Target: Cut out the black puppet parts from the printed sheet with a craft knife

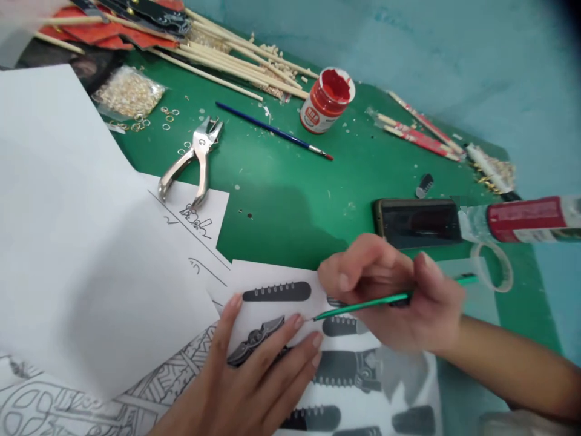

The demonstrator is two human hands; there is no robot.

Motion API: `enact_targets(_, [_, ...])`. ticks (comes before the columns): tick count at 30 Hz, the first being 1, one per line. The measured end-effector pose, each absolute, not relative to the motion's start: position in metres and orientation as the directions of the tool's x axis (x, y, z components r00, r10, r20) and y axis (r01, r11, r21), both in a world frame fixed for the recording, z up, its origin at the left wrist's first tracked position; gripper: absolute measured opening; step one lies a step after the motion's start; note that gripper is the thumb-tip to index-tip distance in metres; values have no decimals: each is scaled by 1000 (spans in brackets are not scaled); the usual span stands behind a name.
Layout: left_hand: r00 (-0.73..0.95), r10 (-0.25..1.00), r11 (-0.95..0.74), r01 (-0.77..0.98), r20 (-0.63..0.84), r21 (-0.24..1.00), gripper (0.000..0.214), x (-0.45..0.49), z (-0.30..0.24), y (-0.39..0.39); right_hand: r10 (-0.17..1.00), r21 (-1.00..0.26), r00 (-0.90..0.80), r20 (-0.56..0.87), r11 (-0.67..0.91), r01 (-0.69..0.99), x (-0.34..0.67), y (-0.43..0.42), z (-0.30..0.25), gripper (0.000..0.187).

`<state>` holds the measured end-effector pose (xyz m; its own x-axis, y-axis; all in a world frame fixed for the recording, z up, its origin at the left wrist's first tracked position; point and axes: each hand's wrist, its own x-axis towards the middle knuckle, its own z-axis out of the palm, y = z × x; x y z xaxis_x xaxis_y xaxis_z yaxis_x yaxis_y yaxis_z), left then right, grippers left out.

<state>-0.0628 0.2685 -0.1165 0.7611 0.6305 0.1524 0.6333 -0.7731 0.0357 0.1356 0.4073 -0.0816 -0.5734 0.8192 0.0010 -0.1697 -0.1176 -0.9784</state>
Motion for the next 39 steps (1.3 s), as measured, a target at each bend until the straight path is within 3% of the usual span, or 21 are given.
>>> enact_targets(2, [766,628,-776,630,136,36,59,-64,-114,269,719,-962,-674,-168,-268,-46,139,412,-80,60])
enact_targets(4, [773,626,-780,624,109,48,59,-64,-111,270,693,-961,-692,-200,-276,1,139,414,-80,68])
enact_targets(13, [789,605,-796,597,108,96,48,-80,-77,275,771,-970,-635,-39,-183,-161,135,413,-89,75])
enact_targets(19, [528,824,-565,797,208,214,53,-111,-68,304,799,-931,-598,62,-169,-322,138,416,-101,77])
enact_targets(21, [571,805,-593,775,161,217,59,-120,-73,323,811,-928,-577,102,-131,-348,138,415,-105,79])
enact_targets(26, [687,724,-677,692,62,248,53,-124,-90,354,816,-955,-571,88,-95,-283,140,414,-104,80])
enact_targets(39, [692,721,-669,685,27,288,48,-126,-94,358,754,-983,-653,-69,-164,-85,142,419,-84,61])
